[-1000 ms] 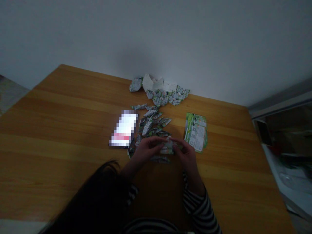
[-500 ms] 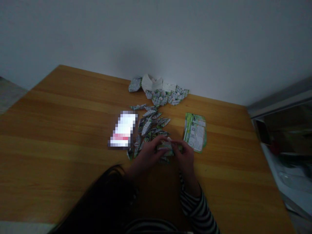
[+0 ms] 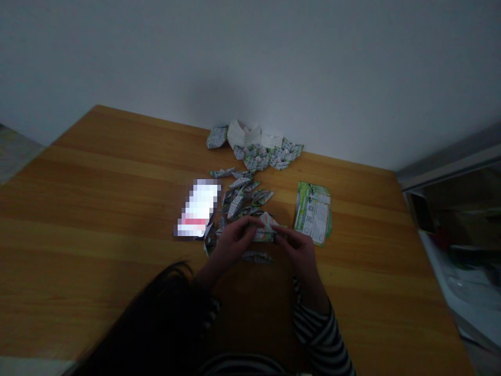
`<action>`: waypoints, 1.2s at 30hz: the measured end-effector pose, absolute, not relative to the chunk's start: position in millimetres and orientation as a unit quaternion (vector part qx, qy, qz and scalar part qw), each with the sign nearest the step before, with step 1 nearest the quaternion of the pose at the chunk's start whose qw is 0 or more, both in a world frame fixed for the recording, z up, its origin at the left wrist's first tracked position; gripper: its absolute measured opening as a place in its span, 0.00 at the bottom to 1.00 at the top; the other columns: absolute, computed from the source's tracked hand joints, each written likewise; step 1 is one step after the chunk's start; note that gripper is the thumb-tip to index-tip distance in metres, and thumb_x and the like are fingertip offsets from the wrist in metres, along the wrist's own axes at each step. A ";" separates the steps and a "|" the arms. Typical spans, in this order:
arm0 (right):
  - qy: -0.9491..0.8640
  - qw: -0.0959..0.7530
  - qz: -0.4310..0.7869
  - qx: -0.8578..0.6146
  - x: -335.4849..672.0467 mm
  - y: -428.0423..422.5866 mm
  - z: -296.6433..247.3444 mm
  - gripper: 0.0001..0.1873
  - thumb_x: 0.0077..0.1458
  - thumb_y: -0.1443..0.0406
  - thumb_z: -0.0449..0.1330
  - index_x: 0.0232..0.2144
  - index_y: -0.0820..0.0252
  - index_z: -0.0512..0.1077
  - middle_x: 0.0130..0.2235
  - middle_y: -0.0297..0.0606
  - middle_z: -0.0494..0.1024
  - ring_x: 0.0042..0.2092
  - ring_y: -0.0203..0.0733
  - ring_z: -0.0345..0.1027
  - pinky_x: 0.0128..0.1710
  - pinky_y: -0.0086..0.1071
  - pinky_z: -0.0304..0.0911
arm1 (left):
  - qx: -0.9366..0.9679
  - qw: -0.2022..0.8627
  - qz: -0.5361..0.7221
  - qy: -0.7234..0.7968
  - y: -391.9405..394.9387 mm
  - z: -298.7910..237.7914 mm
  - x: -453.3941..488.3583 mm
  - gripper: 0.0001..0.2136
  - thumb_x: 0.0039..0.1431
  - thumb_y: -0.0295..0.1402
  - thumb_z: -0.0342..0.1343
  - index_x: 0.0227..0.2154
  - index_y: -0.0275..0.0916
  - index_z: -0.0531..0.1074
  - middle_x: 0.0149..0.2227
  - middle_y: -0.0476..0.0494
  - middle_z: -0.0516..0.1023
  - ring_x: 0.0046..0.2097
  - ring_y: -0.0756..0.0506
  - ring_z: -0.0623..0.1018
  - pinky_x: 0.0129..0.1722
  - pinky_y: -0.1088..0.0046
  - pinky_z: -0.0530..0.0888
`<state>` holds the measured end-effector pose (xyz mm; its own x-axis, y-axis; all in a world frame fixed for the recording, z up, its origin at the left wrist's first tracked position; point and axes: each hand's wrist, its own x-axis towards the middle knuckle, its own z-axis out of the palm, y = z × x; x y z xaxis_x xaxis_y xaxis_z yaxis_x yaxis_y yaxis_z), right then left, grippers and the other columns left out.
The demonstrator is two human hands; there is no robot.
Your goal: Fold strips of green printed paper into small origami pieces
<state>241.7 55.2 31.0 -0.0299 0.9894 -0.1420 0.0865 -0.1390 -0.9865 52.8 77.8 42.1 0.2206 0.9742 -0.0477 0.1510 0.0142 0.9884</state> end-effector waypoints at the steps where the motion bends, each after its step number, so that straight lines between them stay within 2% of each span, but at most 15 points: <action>1: -0.496 0.430 0.521 -0.545 241.8 55.0 31.1 0.13 0.52 0.61 0.64 0.41 0.53 0.79 0.38 0.34 0.83 0.38 0.45 0.77 0.41 0.39 0.72 | 0.581 0.522 0.392 0.486 77.5 42.5 53.0 0.08 0.60 0.34 0.53 0.38 0.37 0.75 0.36 0.45 0.79 0.38 0.46 0.77 0.39 0.72 0.73; 5: -0.497 0.423 0.547 -0.524 244.1 54.8 29.9 0.19 0.51 0.60 0.65 0.47 0.54 0.76 0.44 0.36 0.81 0.40 0.44 0.76 0.40 0.37 0.73 | 0.588 0.510 0.391 0.492 77.7 39.4 52.3 0.09 0.55 0.35 0.61 0.37 0.37 0.77 0.38 0.43 0.81 0.40 0.44 0.79 0.41 0.71 0.74; 9: -0.498 0.414 0.565 -0.512 247.7 55.3 28.3 0.16 0.52 0.59 0.64 0.44 0.53 0.76 0.43 0.37 0.81 0.40 0.44 0.76 0.40 0.36 0.72 | 0.598 0.522 0.368 0.484 79.1 34.9 49.4 0.09 0.54 0.35 0.62 0.37 0.37 0.78 0.36 0.43 0.82 0.36 0.46 0.79 0.36 0.73 0.75; 13: -0.503 0.405 0.563 -0.516 249.5 55.3 29.1 0.13 0.52 0.59 0.64 0.40 0.55 0.77 0.39 0.36 0.81 0.38 0.44 0.75 0.37 0.35 0.72 | 0.602 0.542 0.363 0.462 79.9 33.6 46.8 0.09 0.54 0.34 0.62 0.37 0.37 0.78 0.35 0.43 0.82 0.37 0.45 0.80 0.37 0.72 0.75; 18: -0.522 0.391 0.546 -0.525 249.3 55.4 30.4 0.14 0.52 0.57 0.64 0.42 0.54 0.76 0.42 0.38 0.79 0.42 0.46 0.74 0.38 0.35 0.71 | 0.608 0.537 0.364 0.458 79.9 35.2 46.0 0.08 0.55 0.33 0.61 0.37 0.37 0.78 0.36 0.43 0.82 0.38 0.45 0.79 0.38 0.71 0.75; 21: -0.560 0.380 0.512 -0.529 250.0 56.7 30.0 0.17 0.53 0.57 0.64 0.45 0.52 0.76 0.45 0.39 0.77 0.45 0.47 0.72 0.44 0.38 0.70 | 0.598 0.532 0.374 0.468 80.2 37.8 46.4 0.07 0.54 0.33 0.62 0.35 0.37 0.78 0.35 0.44 0.81 0.37 0.46 0.79 0.38 0.72 0.75; 24: -0.603 0.395 0.468 -0.511 250.7 58.3 31.6 0.19 0.52 0.58 0.65 0.48 0.50 0.76 0.53 0.39 0.72 0.56 0.49 0.64 0.58 0.42 0.59 | 0.597 0.524 0.382 0.473 80.5 38.9 46.4 0.07 0.54 0.33 0.62 0.35 0.37 0.78 0.36 0.44 0.82 0.39 0.45 0.79 0.40 0.71 0.75; 26: -0.607 0.400 0.485 -0.486 250.7 58.7 33.7 0.19 0.54 0.59 0.64 0.48 0.49 0.76 0.56 0.38 0.70 0.59 0.49 0.61 0.61 0.43 0.54 | 0.603 0.518 0.384 0.470 80.5 37.7 46.3 0.07 0.55 0.33 0.61 0.36 0.37 0.78 0.36 0.44 0.82 0.39 0.45 0.79 0.41 0.71 0.75; 30: -0.562 0.393 0.547 -0.480 248.1 58.0 34.8 0.16 0.56 0.60 0.62 0.48 0.49 0.76 0.48 0.37 0.80 0.51 0.48 0.72 0.54 0.44 0.63 | 0.616 0.503 0.379 0.474 80.2 34.9 47.3 0.09 0.55 0.33 0.61 0.38 0.38 0.77 0.37 0.44 0.81 0.39 0.45 0.79 0.41 0.71 0.75; 36: -0.484 0.438 0.535 -0.536 239.7 56.8 28.4 0.12 0.53 0.63 0.63 0.41 0.50 0.80 0.42 0.35 0.83 0.45 0.48 0.76 0.49 0.44 0.68 | 0.583 0.491 0.372 0.529 79.2 36.0 51.3 0.12 0.54 0.36 0.62 0.40 0.37 0.78 0.32 0.45 0.82 0.29 0.48 0.77 0.28 0.75 0.72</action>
<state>239.7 56.8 28.4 -0.0421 0.9880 -0.1488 0.0498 -0.1466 -0.9879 51.3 79.2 36.0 0.1626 0.9829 -0.0863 0.2513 0.0433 0.9669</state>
